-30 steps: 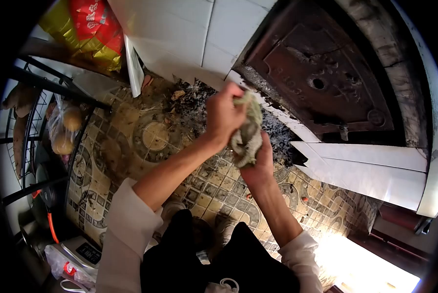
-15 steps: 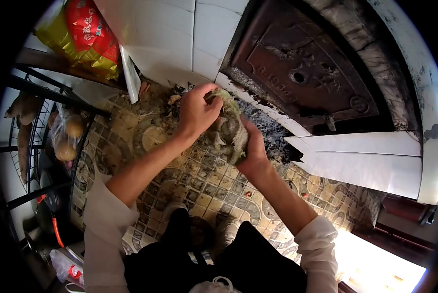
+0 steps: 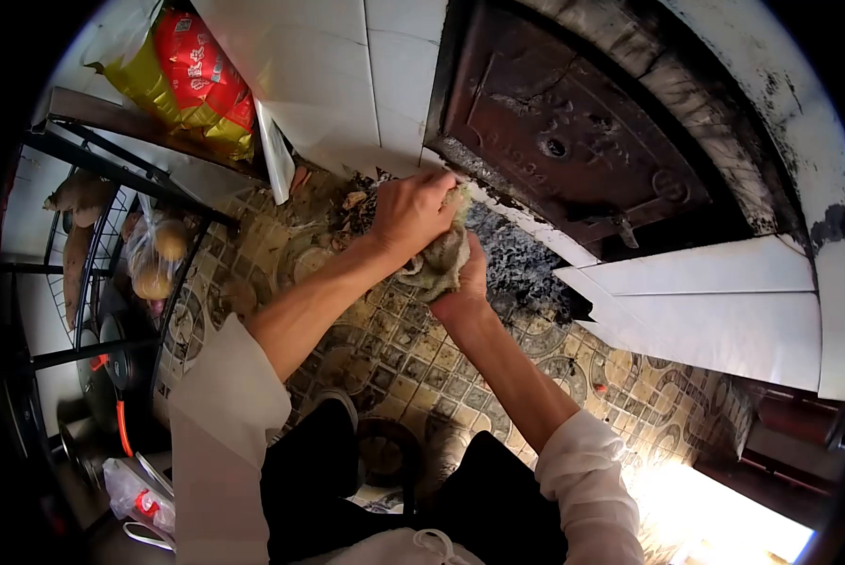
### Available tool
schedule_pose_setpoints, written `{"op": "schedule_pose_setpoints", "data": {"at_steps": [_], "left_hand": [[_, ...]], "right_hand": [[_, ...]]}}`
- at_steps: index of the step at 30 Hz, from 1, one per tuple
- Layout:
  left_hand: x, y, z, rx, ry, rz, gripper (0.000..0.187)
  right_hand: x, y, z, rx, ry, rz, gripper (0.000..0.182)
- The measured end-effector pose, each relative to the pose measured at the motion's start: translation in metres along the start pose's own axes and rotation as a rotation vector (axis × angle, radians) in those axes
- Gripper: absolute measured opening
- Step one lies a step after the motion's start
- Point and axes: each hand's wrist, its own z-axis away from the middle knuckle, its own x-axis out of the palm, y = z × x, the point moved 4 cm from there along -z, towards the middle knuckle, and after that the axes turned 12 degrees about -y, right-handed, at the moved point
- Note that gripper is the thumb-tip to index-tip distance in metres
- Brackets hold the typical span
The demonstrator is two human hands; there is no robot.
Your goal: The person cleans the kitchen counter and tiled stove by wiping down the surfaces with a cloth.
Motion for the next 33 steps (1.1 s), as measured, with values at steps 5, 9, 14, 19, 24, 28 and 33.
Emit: {"op": "schedule_pose_setpoints", "data": {"at_steps": [5,9,14,19,24,28,33], "left_hand": [[-0.008,-0.041,0.011,-0.202,-0.011,0.062,0.011],[0.000,-0.014,0.002,0.006,-0.049,0.071,0.017],[0.002,-0.022,0.007,-0.121,-0.018,0.155,0.012],[0.013,-0.022,0.009,-0.099,-0.093,0.185,0.016],[0.003,-0.006,0.005,-0.026,-0.008,0.078,0.011],[0.007,-0.035,0.010,-0.144,-0.049,0.133,0.011],[0.009,-0.011,0.005,-0.024,-0.109,0.152,0.017]], "right_hand": [[0.002,-0.007,-0.019,-0.082,-0.011,0.092,0.039],[0.014,0.000,0.000,-0.069,0.021,-0.036,0.038],[0.003,-0.011,-0.014,-0.158,-0.037,0.026,0.028],[0.013,-0.005,0.001,-0.140,0.014,-0.010,0.036],[-0.014,-0.019,-0.015,-0.171,-0.010,0.043,0.041],[0.001,-0.008,-0.010,-0.114,0.027,0.005,0.039],[-0.011,-0.006,-0.004,-0.110,0.008,-0.121,0.032]]}}
